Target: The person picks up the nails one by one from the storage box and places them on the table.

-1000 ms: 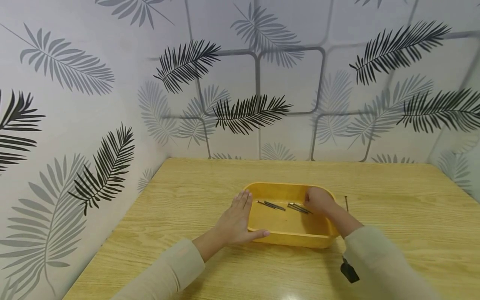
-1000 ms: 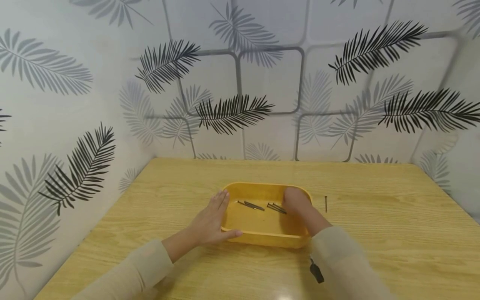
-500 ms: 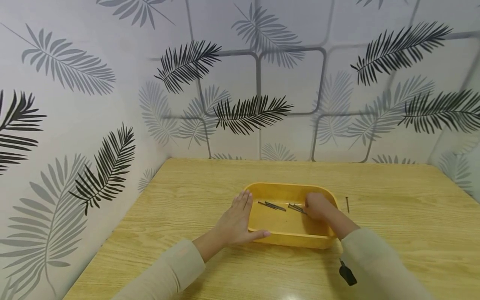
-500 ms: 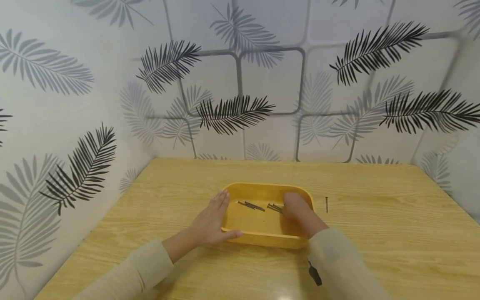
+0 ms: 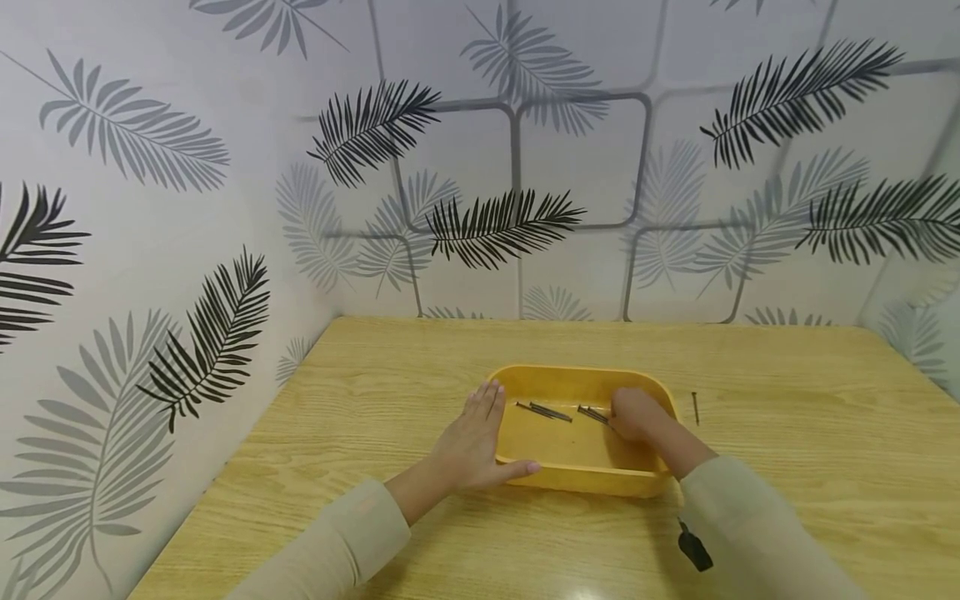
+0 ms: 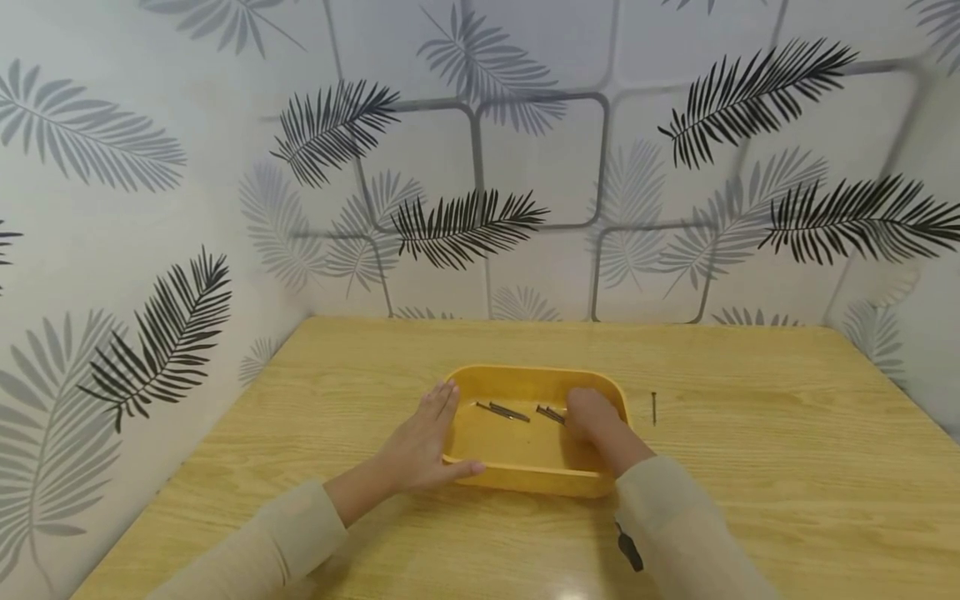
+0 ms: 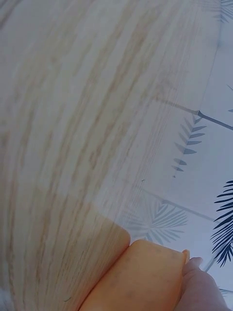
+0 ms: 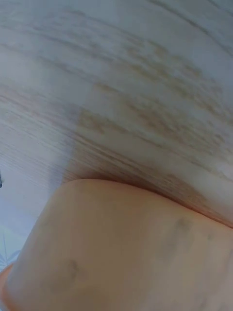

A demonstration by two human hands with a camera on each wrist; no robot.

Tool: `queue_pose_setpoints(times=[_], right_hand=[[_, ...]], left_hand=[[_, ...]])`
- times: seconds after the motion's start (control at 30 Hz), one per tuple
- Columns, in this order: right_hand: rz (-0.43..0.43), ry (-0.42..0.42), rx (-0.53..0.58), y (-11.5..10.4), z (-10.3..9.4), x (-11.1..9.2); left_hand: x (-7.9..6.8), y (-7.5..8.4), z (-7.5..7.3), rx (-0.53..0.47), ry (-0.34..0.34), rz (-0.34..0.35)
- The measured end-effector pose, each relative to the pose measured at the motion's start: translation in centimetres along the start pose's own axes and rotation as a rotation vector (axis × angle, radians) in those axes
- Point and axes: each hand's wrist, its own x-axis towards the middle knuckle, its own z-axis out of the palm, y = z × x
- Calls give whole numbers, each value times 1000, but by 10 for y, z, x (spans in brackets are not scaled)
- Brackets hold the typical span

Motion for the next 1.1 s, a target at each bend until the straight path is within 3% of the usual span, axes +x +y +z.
queue_pose_setpoints(times=[0.5, 0.6, 0.7, 0.77, 0.8, 0.87, 1.03, 1.1], right_hand=[[26, -29, 4, -6, -5, -2], [21, -49, -4, 14, 14, 15], [-40, 3, -33, 61, 60, 47], [-43, 6, -52, 84, 84, 65], [-75, 47, -66, 93, 94, 70], [-41, 11, -55, 78, 79, 61], [2, -32, -24, -2, -1, 3], [-12, -5, -19, -12, -12, -8]], left_hand=[[-1, 0, -1, 4, -3, 1], [-1, 1, -2, 0, -8, -1], [-1, 1, -2, -3, -7, 1], [-1, 1, -2, -4, -3, 3], [-1, 1, -2, -5, -2, 4], [0, 1, -1, -5, 2, 7], [0, 0, -1, -3, 5, 10], [0, 0, -1, -2, 3, 10]])
